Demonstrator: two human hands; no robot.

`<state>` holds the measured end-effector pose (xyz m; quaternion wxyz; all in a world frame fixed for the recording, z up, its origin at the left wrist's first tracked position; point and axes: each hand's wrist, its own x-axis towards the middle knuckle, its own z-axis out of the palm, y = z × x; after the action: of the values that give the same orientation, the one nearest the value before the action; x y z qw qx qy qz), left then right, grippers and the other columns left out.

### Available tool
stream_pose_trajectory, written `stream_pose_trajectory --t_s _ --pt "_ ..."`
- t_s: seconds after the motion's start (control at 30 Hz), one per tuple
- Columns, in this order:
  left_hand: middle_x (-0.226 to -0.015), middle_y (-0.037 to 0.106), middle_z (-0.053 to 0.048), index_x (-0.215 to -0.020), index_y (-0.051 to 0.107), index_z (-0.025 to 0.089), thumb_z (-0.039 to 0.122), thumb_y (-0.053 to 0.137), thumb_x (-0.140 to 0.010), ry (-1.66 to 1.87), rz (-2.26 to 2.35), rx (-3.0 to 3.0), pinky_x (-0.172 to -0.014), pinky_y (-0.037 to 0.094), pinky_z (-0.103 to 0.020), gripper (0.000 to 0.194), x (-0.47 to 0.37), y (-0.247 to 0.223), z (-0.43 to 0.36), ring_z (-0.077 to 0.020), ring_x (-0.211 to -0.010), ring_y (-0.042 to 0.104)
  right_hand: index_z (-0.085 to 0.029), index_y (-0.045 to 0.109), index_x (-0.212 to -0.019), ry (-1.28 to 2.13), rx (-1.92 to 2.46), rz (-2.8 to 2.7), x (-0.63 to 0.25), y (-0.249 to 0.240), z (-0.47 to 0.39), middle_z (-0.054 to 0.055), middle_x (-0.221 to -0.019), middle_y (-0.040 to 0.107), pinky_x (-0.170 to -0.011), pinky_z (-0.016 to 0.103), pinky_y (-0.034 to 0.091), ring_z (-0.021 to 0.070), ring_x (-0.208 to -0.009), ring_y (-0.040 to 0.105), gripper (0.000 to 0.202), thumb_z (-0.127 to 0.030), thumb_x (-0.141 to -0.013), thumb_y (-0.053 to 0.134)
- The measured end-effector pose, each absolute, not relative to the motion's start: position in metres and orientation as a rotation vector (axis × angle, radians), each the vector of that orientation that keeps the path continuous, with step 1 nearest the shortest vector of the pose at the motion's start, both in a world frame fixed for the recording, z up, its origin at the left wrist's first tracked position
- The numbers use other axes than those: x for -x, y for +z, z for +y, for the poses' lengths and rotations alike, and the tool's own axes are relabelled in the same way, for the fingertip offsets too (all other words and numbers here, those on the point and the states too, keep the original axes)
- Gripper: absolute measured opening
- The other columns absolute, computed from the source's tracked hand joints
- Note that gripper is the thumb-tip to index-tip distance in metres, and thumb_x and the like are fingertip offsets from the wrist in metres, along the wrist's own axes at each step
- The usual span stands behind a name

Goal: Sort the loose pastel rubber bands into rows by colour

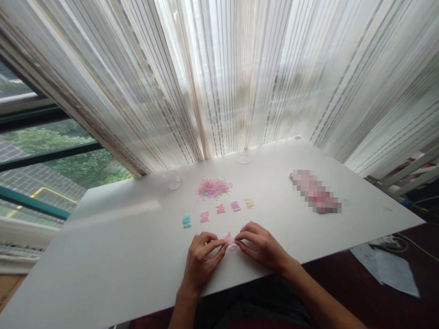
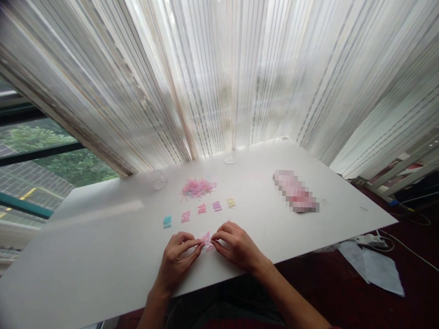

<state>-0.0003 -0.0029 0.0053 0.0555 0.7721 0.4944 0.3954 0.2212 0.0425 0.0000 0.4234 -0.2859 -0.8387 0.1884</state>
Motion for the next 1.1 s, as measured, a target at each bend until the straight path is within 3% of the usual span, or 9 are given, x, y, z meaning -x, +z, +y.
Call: stream_pose_trajectory --t_s 0.27,0.43,0.6,1.1 --pt "-0.083 0.068 -0.004 -0.098 0.078 0.025 0.028 0.066 -0.095 1.177 1.492 -2.366 -0.07 0.051 -0.031 0.013 0.0 0.006 -0.004 -0.017 -0.075 0.06 -0.022 0.07 -0.097 0.483 0.709 -2.119 -0.222 0.001 0.042 0.006 -0.085 0.068 -0.072 0.031 0.055 0.0195 -0.08 0.064 0.011 -0.016 -0.095 0.061" --pt "-0.084 0.068 -0.003 -0.11 0.076 0.025 0.028 0.068 -0.094 1.155 1.526 -2.323 -0.07 0.051 -0.03 0.018 0.0 0.005 -0.004 -0.0168 -0.074 0.06 -0.022 0.07 -0.097 0.501 0.707 -2.119 -0.222 0.001 0.041 0.006 -0.085 0.068 -0.072 0.031 0.055 0.0194 -0.08 0.063 0.011 -0.017 -0.096 0.061" --pt "-0.083 0.068 -0.004 -0.099 0.079 0.025 0.027 0.066 -0.094 1.146 1.518 -2.36 -0.069 0.051 -0.029 0.013 -0.001 0.004 -0.003 -0.0164 -0.073 0.059 -0.022 0.071 -0.098 0.516 0.704 -2.114 -0.223 0.001 0.041 0.006 -0.086 0.067 -0.071 0.031 0.056 0.0195 -0.081 0.064 0.012 -0.017 -0.096 0.061" --pt "-0.083 0.069 -0.003 -0.096 0.077 0.023 0.025 0.063 -0.095 1.182 1.534 -2.305 -0.067 0.051 -0.028 0.014 -0.003 0.009 -0.004 -0.0159 -0.072 0.061 -0.022 0.069 -0.092 0.478 0.925 -2.034 -0.232 0.014 0.065 0.004 -0.087 0.068 -0.075 0.034 0.057 0.0199 -0.08 0.065 0.009 -0.015 -0.092 0.064"
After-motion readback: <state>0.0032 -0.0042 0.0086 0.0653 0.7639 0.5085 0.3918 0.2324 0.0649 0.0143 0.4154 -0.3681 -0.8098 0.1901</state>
